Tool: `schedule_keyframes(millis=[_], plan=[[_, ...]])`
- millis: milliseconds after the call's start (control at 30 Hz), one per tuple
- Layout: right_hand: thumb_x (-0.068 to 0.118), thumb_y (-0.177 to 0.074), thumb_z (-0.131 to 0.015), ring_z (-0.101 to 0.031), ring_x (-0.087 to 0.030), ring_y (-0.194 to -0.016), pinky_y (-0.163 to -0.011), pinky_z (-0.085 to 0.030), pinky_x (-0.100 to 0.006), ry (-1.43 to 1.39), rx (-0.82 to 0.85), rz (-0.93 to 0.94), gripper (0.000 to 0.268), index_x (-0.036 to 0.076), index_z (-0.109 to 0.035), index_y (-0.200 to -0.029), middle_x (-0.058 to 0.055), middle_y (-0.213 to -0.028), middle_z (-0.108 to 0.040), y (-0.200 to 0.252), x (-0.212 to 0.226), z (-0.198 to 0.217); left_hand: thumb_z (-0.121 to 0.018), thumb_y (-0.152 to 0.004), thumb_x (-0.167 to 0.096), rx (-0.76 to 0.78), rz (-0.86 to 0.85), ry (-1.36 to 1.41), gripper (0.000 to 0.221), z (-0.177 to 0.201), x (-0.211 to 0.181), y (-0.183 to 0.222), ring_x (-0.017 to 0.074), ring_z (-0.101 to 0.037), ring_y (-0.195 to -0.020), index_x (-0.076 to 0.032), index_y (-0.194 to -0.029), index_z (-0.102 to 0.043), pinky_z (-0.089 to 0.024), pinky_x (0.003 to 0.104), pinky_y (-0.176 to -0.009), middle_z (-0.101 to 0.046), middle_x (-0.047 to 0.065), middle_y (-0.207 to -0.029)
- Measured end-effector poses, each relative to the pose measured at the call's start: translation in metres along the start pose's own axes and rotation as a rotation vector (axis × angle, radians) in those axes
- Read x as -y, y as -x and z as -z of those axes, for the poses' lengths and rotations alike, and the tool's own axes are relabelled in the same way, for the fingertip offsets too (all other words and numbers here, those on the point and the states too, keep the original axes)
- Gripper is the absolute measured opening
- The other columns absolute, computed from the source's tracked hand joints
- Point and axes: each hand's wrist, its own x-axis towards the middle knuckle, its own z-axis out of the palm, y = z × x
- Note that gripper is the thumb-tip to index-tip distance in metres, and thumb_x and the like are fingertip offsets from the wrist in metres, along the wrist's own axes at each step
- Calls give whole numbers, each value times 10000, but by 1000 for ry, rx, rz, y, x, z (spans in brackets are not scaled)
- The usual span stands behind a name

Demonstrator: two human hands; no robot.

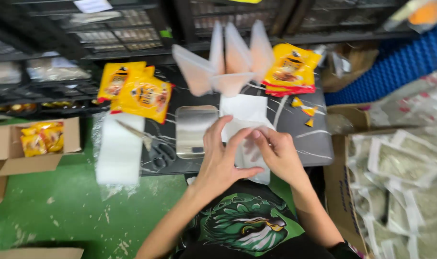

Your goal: The person places items into plastic pouches, weighs the pouches on a digital scale, and prepares additional plastic bags for packaging.

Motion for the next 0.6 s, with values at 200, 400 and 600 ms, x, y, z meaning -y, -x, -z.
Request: schedule_keyframes(millis=[200,400,600], plan=[[412,-1072,-277,-768,-243,-815,-776,-652,-435,-484,364,-140,643,-49,-658,-1308,-220,-1116,-753,-19,29,-66,-876,-775,-416,-167,370,207,478,52,34,32,332,-651,-1129,-152,-951,-517,-596,455,-910,-500,61,-1264],[175,-967,-593,-617,-408,-1259,-843,-633,-446,-146,320,-16,504,-15,-545,-1431,-261,-1468,-545,-17,68,-113,-692,-952,-63,-128,407,403,56,98,73,46,319,-765,-877,-44,-912,-727,-653,346,-702,-734,97,-938],[49,-827,-748,-677,-482,-1118,-870,-632,-501,105,311,-23,593,-69,-576,-1382,-338,-1260,-650,-13,104,-151,-823,-838,-74,-65,596,759,48,111,121,68,110,-727,-599,-86,-803,-793,-608,255,-608,-768,50,-684]])
